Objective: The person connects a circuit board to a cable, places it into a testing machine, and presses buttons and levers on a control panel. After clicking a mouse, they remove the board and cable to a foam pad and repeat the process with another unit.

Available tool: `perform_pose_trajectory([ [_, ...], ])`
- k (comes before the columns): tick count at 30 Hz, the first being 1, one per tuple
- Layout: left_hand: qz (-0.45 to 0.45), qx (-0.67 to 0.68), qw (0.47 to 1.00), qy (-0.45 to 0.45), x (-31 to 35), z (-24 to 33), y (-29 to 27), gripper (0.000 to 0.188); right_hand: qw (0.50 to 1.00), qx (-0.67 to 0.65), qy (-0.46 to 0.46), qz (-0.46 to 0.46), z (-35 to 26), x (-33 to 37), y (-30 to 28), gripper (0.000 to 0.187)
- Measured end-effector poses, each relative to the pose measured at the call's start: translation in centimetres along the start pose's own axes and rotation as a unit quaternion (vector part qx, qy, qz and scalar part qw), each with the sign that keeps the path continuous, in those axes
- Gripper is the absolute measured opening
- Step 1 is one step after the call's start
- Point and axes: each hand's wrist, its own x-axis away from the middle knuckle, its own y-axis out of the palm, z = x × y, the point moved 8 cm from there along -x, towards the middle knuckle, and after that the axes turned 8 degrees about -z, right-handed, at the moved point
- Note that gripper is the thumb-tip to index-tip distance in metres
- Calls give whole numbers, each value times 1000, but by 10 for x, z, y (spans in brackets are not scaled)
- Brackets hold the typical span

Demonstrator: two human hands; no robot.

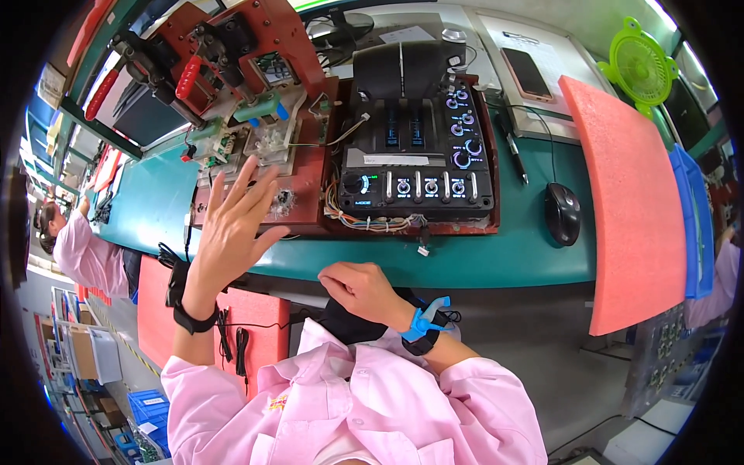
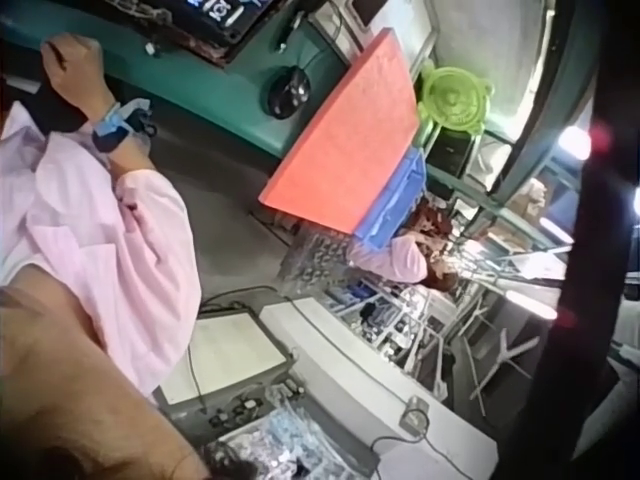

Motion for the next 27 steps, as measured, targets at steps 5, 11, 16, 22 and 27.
perform_pose_trajectory([
  [5,32,5,998,51,9,9,2,50,1000,11,9,-15,0,-1,1,5],
  [11,154,47,985,69,36,15,-18,34,999,-26,19,-14,-1,3,-5,5],
  [16,205,61,976,-28,8,-10,-15,16,999,5,48,-22,-1,4,-2,6],
  [22,176,100,979,-6,-16,-22,-6,12,1000,17,2,-1,-6,4,-3,5],
  [27,175,105,979,15,-17,-14,-5,11,1000,13,14,-10,-1,5,0,5],
])
